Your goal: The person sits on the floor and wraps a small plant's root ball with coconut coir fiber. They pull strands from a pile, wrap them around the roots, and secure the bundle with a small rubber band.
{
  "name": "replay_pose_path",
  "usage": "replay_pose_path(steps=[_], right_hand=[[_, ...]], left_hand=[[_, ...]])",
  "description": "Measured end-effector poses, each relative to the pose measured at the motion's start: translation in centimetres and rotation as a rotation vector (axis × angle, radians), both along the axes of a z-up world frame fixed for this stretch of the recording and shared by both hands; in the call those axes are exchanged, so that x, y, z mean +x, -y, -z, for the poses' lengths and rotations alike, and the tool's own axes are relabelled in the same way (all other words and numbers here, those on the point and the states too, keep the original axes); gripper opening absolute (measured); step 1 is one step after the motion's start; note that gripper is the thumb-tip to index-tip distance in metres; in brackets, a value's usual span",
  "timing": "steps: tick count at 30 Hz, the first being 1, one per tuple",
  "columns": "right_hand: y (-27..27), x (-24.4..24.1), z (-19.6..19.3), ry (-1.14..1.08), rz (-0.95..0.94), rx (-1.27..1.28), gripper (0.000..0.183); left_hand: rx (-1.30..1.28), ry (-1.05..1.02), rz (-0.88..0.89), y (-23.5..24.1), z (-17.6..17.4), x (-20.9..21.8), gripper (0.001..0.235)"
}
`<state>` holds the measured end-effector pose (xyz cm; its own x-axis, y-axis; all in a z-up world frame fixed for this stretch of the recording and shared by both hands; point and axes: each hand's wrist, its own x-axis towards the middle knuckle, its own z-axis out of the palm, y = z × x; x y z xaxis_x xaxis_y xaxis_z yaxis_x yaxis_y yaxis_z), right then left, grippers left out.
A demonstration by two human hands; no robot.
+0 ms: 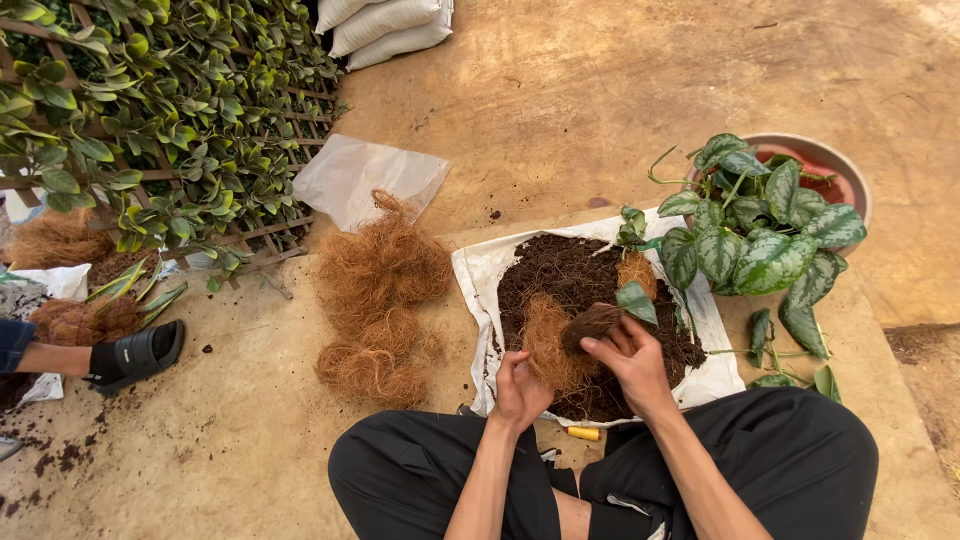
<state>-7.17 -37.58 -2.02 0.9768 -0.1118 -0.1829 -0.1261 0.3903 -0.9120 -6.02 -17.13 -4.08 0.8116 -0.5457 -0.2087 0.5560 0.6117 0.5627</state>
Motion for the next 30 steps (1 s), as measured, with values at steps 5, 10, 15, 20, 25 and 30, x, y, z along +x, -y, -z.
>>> replay_pose_path(steps=[5, 10, 15, 20, 25, 30], right_hand=[[-0.5, 0.2, 0.5, 0.003, 0.061, -0.082, 0.083], [-0.9, 0.0, -1.0, 0.076, -0.03, -0.119, 0.066], [-2.1, -0.2, -2.2, 0.115, -0.058, -0.219, 0.061], [-1.6, 0.3, -2.2, 0.147, -0.047, -0.11, 0.06], [-1.5, -0.3, -2.1, 0.125, -0.06, -0.226, 0.063], [-1.8, -0.5, -2.5, 0.123, -0.082, -0.363, 0.065]], left_hand=[[-0.062, 0.001, 0.047, -0.2, -0.5, -0.2, 0.081], [0.035, -0.011, 0.003, 0.0, -2.5, -0.2, 0.091], [-0.315, -0.12, -0.014, -0.5, -2.8, -0.3, 0.097], [-0.125, 0.12, 0.013, -0.8, -2.5, 0.0, 0.112], [0.385, 0.18, -0.014, 0.9, -2.5, 0.2, 0.11], [0.714, 0.485, -0.102, 1.0, -2.8, 0.5, 0.091]])
